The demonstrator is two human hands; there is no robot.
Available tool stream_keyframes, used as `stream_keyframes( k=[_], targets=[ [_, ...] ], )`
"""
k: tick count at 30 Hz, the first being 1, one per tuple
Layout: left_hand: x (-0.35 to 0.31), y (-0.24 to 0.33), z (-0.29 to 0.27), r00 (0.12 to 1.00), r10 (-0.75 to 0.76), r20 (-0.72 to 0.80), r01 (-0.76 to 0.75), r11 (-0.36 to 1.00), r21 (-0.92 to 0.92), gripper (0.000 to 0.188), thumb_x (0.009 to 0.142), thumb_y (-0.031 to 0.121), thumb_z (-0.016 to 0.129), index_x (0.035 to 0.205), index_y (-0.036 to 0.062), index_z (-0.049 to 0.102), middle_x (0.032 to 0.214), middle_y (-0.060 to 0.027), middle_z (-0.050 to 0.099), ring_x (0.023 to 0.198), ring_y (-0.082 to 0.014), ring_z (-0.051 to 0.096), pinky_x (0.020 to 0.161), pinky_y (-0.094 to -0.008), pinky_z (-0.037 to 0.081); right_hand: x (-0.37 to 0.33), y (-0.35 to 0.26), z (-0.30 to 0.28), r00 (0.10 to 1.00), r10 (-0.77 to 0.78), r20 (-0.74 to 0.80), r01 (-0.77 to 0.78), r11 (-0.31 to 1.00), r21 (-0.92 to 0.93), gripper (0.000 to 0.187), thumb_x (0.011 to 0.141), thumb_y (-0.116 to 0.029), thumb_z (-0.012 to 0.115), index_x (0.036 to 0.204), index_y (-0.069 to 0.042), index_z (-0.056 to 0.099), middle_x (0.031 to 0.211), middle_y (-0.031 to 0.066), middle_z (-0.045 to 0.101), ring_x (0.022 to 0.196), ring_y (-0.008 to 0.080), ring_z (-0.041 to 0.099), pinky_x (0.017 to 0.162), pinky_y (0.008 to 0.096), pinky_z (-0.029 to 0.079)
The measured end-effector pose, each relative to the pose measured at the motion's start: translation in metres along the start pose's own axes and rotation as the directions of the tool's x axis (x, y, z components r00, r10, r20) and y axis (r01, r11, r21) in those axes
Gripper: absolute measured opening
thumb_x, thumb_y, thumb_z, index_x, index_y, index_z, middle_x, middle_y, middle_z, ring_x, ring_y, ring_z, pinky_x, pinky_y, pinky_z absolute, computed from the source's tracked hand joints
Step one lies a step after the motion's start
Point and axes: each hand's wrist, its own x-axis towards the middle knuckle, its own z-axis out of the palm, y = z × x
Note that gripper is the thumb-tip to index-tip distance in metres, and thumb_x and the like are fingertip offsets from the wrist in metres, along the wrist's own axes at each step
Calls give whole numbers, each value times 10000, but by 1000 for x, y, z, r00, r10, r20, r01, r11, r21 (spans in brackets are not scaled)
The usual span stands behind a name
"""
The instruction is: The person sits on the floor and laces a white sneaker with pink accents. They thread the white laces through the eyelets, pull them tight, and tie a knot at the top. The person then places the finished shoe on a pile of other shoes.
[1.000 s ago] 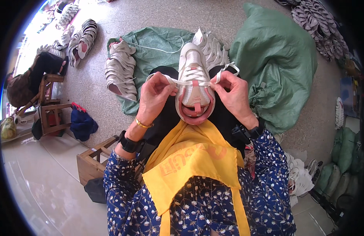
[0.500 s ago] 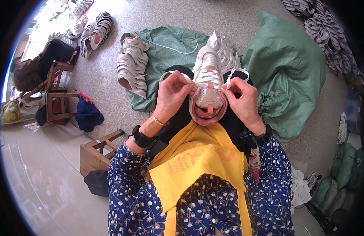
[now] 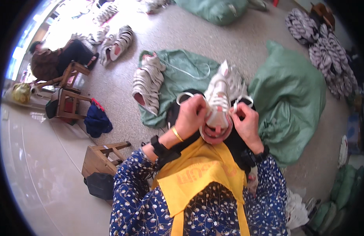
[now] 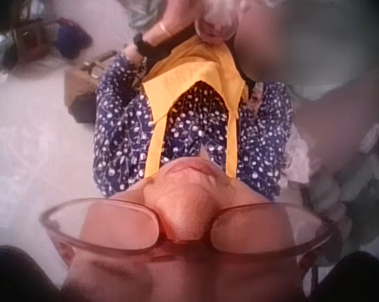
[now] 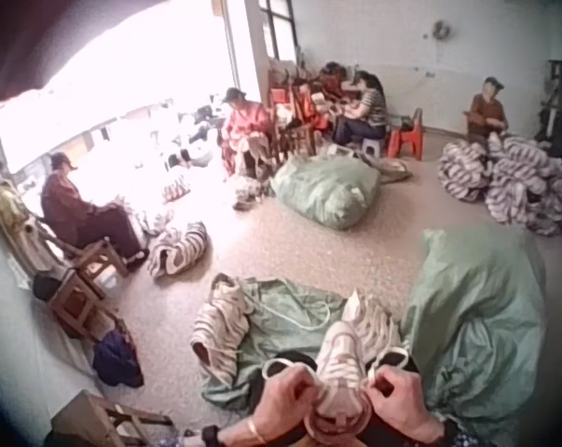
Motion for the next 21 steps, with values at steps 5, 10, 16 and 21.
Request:
stream_keyframes(
  k=[5, 10, 16, 21],
  targets=[
    [-1, 3, 8, 993, 118, -22, -117, 991, 62, 157, 811, -39, 663, 847, 10, 519, 786, -132, 539, 689, -313, 585, 625, -388, 474, 1, -3, -3, 999, 35, 21, -35, 999, 13, 99, 862, -8, 749, 860, -15, 650, 671, 74, 634, 604, 129, 646, 588, 294, 496],
    [-3, -10, 4, 971, -240, 25, 241, 963, -118, 183, 865, 36, 728, 840, 15, 548, 685, -36, 590, 601, -87, 570, 558, -279, 466, 0, 4, -4, 985, 152, 77, -162, 978, 135, 91, 885, -32, 760, 875, -5, 674, 729, 33, 695, 661, 46, 632, 611, 252, 499],
    [-1, -14, 6, 970, -244, -2, 244, 967, -73, 173, 844, 61, 739, 853, 19, 571, 680, -42, 614, 605, -101, 585, 568, -291, 479, -2, 20, -2, 973, 205, 103, -226, 932, 282, 54, 908, -20, 736, 933, 1, 693, 783, -4, 709, 717, 52, 662, 663, 234, 541],
    [-7, -15, 13, 997, -32, -71, 31, 999, -9, 163, 813, 1, 705, 840, 7, 545, 698, -79, 581, 605, -155, 586, 566, -315, 477, -3, 12, -4, 982, 164, 96, -176, 975, 137, 47, 904, -7, 730, 903, 1, 684, 761, 7, 698, 692, 42, 647, 622, 233, 510]
  ],
)
